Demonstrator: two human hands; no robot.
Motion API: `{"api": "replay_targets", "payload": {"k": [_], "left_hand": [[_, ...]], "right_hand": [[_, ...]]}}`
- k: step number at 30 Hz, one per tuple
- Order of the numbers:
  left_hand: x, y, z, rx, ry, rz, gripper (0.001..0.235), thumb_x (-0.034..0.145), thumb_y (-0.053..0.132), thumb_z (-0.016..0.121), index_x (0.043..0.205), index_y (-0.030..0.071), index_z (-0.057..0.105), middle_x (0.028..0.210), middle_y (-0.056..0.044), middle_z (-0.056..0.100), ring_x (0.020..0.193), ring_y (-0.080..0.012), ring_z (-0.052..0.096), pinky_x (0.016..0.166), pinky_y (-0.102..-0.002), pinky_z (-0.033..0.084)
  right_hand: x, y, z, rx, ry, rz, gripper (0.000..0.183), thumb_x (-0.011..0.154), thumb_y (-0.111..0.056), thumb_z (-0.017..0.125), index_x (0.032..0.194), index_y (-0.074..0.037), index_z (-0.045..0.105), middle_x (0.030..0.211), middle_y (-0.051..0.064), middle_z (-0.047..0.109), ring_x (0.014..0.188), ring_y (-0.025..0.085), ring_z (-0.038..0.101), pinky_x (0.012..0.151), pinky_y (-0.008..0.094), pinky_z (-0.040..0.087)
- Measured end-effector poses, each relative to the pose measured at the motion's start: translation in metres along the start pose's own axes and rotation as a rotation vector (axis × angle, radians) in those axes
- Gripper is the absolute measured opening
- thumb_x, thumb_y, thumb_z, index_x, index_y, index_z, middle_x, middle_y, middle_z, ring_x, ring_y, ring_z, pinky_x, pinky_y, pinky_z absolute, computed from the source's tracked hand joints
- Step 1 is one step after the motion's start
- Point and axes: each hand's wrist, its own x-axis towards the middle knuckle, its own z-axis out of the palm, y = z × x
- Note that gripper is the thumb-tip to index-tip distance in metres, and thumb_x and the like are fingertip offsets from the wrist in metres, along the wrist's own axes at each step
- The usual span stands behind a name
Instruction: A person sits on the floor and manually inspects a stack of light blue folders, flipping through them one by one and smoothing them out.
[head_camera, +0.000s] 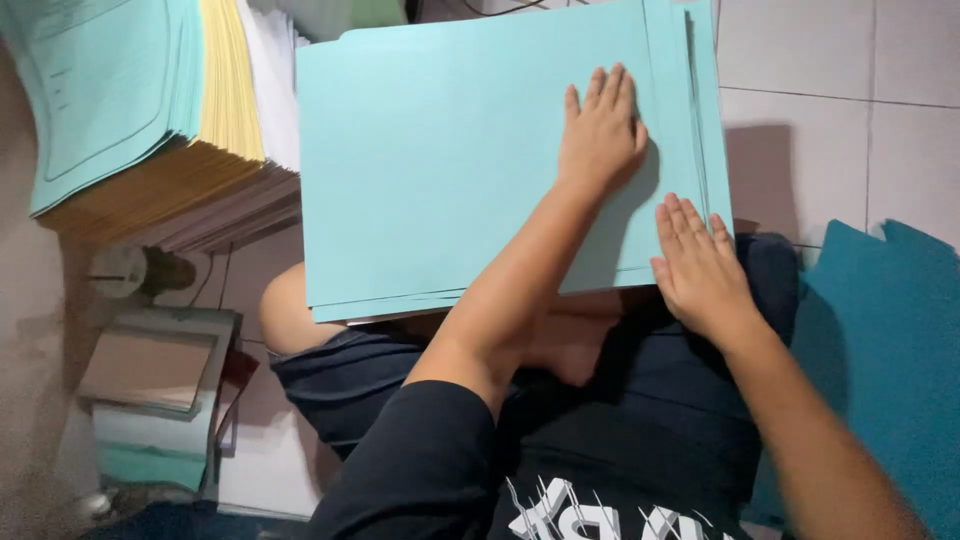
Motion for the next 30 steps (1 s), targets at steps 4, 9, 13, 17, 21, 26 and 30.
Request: {"api": "replay_targets", "payload": {"k": [4, 9, 13, 17, 21, 26, 30], "left_hand": [[0.003, 0.001, 0.016, -0.008, 0.066, 0.043, 0.067, 0.094, 0.036, 0.047, 0.154, 0.007, 0.042, 0.163, -0.007, 0.041, 0.153, -0.0277, 0.035, 0.123, -0.059, 0.027], [-0.003, -0.006, 0.013, -0.046, 0.074, 0.044, 0.066, 0.095, 0.035, 0.050, 0.154, 0.004, 0.046, 0.162, -0.015, 0.043, 0.153, -0.0344, 0.038, 0.122, -0.061, 0.029], [0.002, -0.008, 0.017, -0.082, 0.124, 0.063, 0.054, 0.105, 0.031, 0.041, 0.152, 0.006, 0.049, 0.159, -0.014, 0.048, 0.149, -0.0338, 0.044, 0.120, -0.061, 0.032], [0.006, -0.015, 0.022, -0.047, 0.060, 0.034, 0.064, 0.094, 0.022, 0.050, 0.155, 0.007, 0.044, 0.163, -0.012, 0.043, 0.151, -0.0308, 0.040, 0.121, -0.058, 0.030], [0.007, -0.018, 0.019, -0.052, 0.130, 0.003, 0.064, 0.090, 0.020, 0.055, 0.152, 0.005, 0.048, 0.160, -0.013, 0.046, 0.149, -0.0311, 0.044, 0.119, -0.058, 0.034], [0.007, -0.021, 0.030, -0.074, 0.208, -0.040, 0.052, 0.098, 0.029, 0.052, 0.145, 0.007, 0.056, 0.154, -0.012, 0.053, 0.146, -0.0303, 0.050, 0.118, -0.057, 0.037], [0.005, -0.014, 0.015, -0.077, 0.096, -0.019, 0.061, 0.090, 0.014, 0.056, 0.149, 0.006, 0.050, 0.159, -0.015, 0.046, 0.151, -0.0335, 0.041, 0.122, -0.057, 0.032]], "right_hand": [[0.017, 0.010, -0.005, 0.048, -0.122, 0.065, 0.072, 0.104, -0.036, 0.035, 0.166, -0.006, 0.014, 0.174, 0.012, 0.015, 0.159, 0.025, 0.016, 0.126, 0.050, 0.012], [0.115, 0.047, 0.032, 0.073, 0.035, 0.055, 0.063, 0.103, -0.025, 0.041, 0.163, -0.006, 0.033, 0.170, 0.013, 0.031, 0.156, 0.030, 0.030, 0.125, 0.054, 0.017], [0.223, 0.098, 0.076, 0.083, 0.137, 0.075, 0.060, 0.106, -0.029, 0.040, 0.162, -0.009, 0.038, 0.167, 0.012, 0.036, 0.154, 0.029, 0.032, 0.123, 0.057, 0.021], [0.286, 0.122, 0.090, 0.135, 0.092, 0.056, 0.061, 0.106, -0.036, 0.038, 0.162, -0.014, 0.036, 0.166, 0.010, 0.039, 0.155, 0.024, 0.031, 0.127, 0.055, 0.010], [0.275, 0.104, 0.071, 0.129, 0.111, 0.056, 0.060, 0.106, -0.035, 0.042, 0.161, -0.009, 0.040, 0.167, 0.012, 0.039, 0.156, 0.024, 0.029, 0.127, 0.053, 0.007], [0.158, 0.041, 0.023, 0.119, 0.104, 0.069, 0.060, 0.105, -0.022, 0.048, 0.159, 0.000, 0.040, 0.166, 0.020, 0.038, 0.154, 0.032, 0.033, 0.126, 0.053, 0.017], [0.048, -0.007, -0.005, 0.034, 0.043, 0.183, 0.059, 0.103, -0.026, 0.046, 0.155, 0.002, 0.045, 0.161, 0.021, 0.045, 0.150, 0.033, 0.041, 0.126, 0.049, 0.023]]}}
